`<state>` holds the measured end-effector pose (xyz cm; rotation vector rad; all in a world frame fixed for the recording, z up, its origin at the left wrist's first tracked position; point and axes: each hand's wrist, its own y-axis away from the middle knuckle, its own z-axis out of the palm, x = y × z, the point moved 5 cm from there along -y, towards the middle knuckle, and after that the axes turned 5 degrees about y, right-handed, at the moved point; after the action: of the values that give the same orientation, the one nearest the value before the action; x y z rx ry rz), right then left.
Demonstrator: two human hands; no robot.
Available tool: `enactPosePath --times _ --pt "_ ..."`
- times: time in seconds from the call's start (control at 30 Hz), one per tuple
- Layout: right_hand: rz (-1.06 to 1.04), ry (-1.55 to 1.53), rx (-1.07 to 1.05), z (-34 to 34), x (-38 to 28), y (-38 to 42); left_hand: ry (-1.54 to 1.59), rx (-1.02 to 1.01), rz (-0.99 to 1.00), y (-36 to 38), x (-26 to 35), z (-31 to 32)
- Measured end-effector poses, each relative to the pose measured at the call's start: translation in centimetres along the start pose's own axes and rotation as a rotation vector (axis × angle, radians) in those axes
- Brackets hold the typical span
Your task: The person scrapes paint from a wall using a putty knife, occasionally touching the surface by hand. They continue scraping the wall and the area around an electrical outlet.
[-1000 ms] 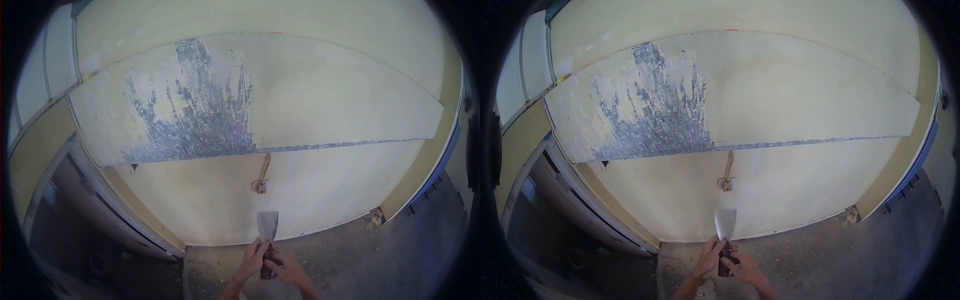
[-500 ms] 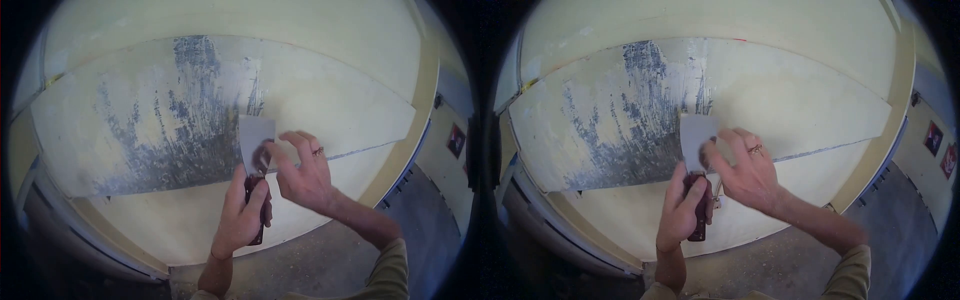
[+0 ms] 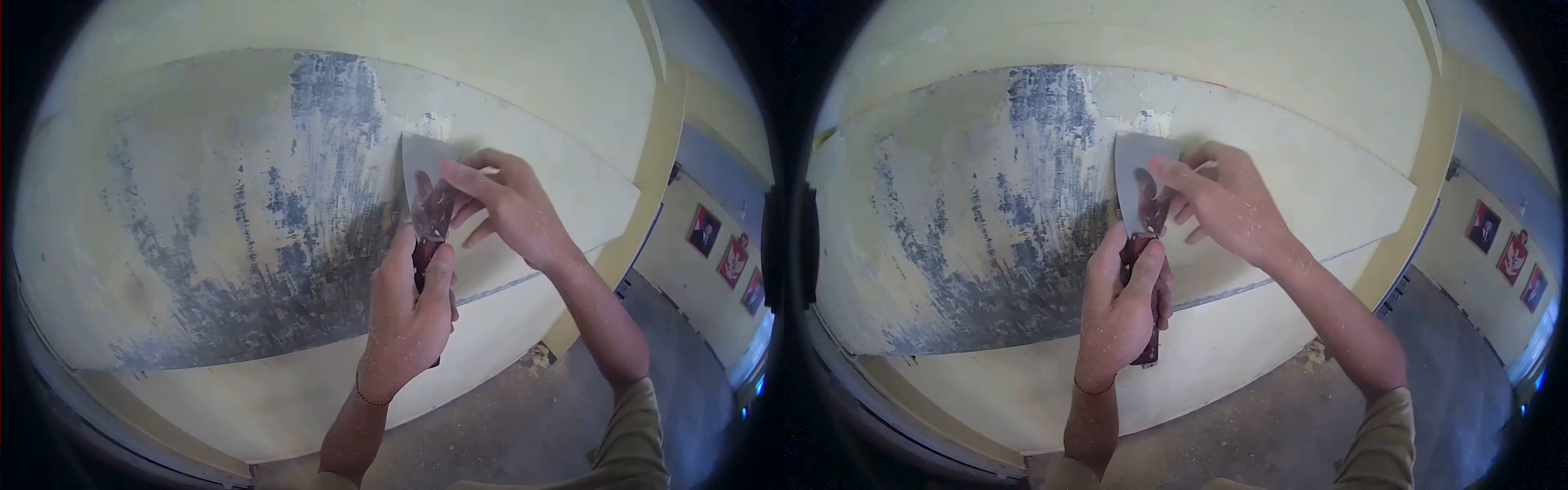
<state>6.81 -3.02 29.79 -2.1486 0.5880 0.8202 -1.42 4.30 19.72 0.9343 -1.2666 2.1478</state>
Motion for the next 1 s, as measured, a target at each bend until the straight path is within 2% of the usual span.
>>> enactPosePath --times 0.03,0.13,0.17,0.23,0.37,0.5,0.57,0.63,0.8,0.87,0.93,1.0 --pt "0.018 0.018 -0.003 0.7 0.4 -0.3 0.006 -0.006 0.028 -0.3 -0.2 0.2" --pt "-0.013 -0.421 0.072 2.5 1.8 -1.1 0.052 0.004 0.039 -0.6 -0.2 1.1" --pt "-0.006 -0.414 0.076 3.1 1.7 -1.0 0.093 0.015 0.02 -0.5 -0.3 1.4" --pt "-0.013 -0.485 0.268 3.1 1.3 -0.4 0.195 0.015 -0.025 0.4 -0.5 1.8" --pt "-0.007 -0.418 0.301 2.8 0.8 -0.3 0.321 -0.055 -0.149 2.6 -0.7 2.0" --pt "0.013 -0.419 0.355 2.9 0.6 -0.1 0.389 -0.092 -0.143 3.3 -0.5 2.7" --pt "0.017 -0.429 0.347 3.0 0.6 -0.2 0.252 0.033 0.074 3.4 -0.4 2.5" --pt "-0.002 -0.562 0.361 3.3 0.8 -0.4 0.118 0.02 0.11 2.9 -0.8 2.3" --pt "-0.01 -0.67 0.385 3.9 0.7 -0.2 -0.183 0.014 0.1 3.0 0.2 1.6" --pt "-0.003 -0.739 0.388 3.9 0.7 -0.3 -0.181 0.037 0.125 2.9 0.2 1.5" --pt "-0.025 -0.516 0.409 3.3 0.8 -0.3 -0.166 0.054 0.128 2.5 0.1 1.4" --pt "0.0 -0.555 0.404 3.2 1.1 -0.5 -0.163 0.059 0.106 2.1 -0.7 1.5"
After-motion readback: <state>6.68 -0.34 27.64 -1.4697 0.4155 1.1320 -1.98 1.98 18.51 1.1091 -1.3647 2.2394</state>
